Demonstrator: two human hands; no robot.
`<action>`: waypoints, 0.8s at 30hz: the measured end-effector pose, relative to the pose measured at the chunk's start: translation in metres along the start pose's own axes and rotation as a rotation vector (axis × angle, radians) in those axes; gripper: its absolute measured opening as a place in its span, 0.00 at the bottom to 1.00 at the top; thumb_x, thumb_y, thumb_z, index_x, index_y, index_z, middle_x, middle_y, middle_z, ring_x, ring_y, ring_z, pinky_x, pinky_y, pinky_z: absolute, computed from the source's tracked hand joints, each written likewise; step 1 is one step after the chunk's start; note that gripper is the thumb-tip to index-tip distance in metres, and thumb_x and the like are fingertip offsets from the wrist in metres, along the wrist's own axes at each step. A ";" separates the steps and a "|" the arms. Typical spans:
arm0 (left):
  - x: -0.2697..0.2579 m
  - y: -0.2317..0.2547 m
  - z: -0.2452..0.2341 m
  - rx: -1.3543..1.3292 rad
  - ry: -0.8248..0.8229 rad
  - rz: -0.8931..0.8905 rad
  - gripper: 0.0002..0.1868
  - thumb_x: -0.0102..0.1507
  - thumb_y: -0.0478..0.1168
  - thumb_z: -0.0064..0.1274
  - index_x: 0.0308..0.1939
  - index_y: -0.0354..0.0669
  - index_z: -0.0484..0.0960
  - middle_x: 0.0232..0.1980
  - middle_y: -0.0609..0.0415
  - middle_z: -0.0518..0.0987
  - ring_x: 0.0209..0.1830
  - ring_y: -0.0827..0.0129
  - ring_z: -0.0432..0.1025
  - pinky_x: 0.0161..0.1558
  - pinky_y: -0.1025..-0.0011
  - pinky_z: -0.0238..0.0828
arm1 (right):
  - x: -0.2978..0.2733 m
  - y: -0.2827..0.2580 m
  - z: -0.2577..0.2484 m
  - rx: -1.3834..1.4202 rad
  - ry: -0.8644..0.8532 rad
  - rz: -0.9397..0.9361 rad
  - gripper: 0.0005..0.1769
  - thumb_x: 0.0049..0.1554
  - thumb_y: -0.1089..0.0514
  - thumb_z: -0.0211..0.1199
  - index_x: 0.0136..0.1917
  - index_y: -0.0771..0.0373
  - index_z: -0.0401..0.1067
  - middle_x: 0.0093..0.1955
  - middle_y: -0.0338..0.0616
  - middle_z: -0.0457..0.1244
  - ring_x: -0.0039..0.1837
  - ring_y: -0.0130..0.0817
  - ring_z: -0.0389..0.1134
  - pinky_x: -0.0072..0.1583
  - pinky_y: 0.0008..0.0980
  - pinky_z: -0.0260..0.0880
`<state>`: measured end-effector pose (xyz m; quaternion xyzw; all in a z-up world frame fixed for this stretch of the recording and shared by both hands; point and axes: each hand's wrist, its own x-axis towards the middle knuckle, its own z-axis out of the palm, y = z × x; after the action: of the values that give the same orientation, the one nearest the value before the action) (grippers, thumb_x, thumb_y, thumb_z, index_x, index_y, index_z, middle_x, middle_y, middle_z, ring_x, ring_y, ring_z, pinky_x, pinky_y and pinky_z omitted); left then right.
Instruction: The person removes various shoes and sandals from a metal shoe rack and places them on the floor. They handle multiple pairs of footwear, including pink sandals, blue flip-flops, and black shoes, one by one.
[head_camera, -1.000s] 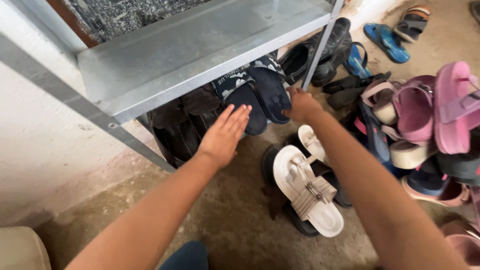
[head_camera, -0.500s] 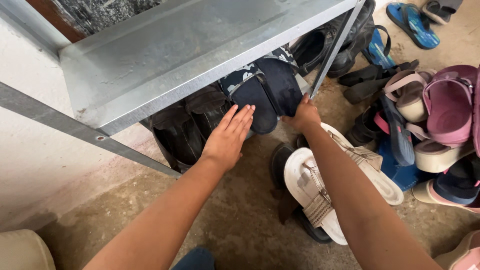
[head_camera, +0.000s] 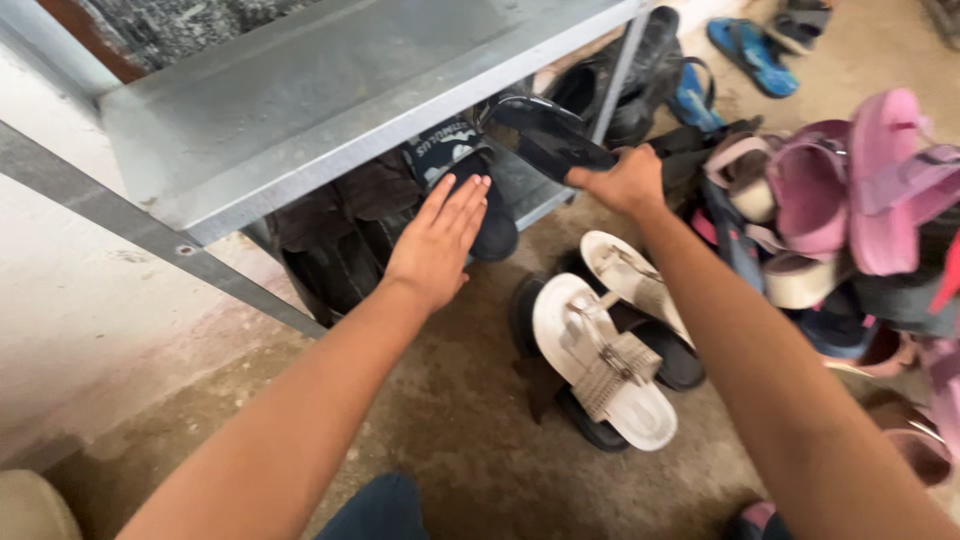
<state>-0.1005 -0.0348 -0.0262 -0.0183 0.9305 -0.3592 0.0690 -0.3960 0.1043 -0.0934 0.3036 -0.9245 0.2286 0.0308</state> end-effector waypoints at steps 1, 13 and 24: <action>0.000 0.000 -0.005 0.014 0.007 0.002 0.52 0.64 0.67 0.43 0.80 0.34 0.48 0.84 0.41 0.38 0.83 0.53 0.29 0.75 0.50 0.19 | -0.006 0.002 -0.015 0.062 -0.032 0.068 0.45 0.39 0.30 0.79 0.52 0.73 0.80 0.53 0.65 0.68 0.58 0.53 0.70 0.63 0.43 0.69; 0.002 0.014 -0.051 0.084 0.180 0.040 0.51 0.64 0.68 0.43 0.79 0.35 0.52 0.84 0.41 0.41 0.83 0.54 0.30 0.76 0.51 0.19 | -0.089 0.050 -0.150 0.252 -0.153 0.262 0.31 0.44 0.40 0.74 0.52 0.66 0.83 0.39 0.46 0.71 0.39 0.33 0.71 0.44 0.33 0.71; -0.006 0.019 -0.050 0.132 0.092 0.109 0.52 0.64 0.68 0.42 0.80 0.35 0.48 0.84 0.41 0.38 0.83 0.54 0.29 0.75 0.50 0.17 | -0.202 0.205 -0.106 0.209 -0.268 0.136 0.49 0.36 0.42 0.77 0.68 0.62 0.72 0.58 0.52 0.69 0.58 0.42 0.70 0.62 0.38 0.68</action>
<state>-0.1009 0.0129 -0.0016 0.0535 0.9067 -0.4157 0.0467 -0.3583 0.4075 -0.1208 0.2697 -0.9098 0.2826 -0.1400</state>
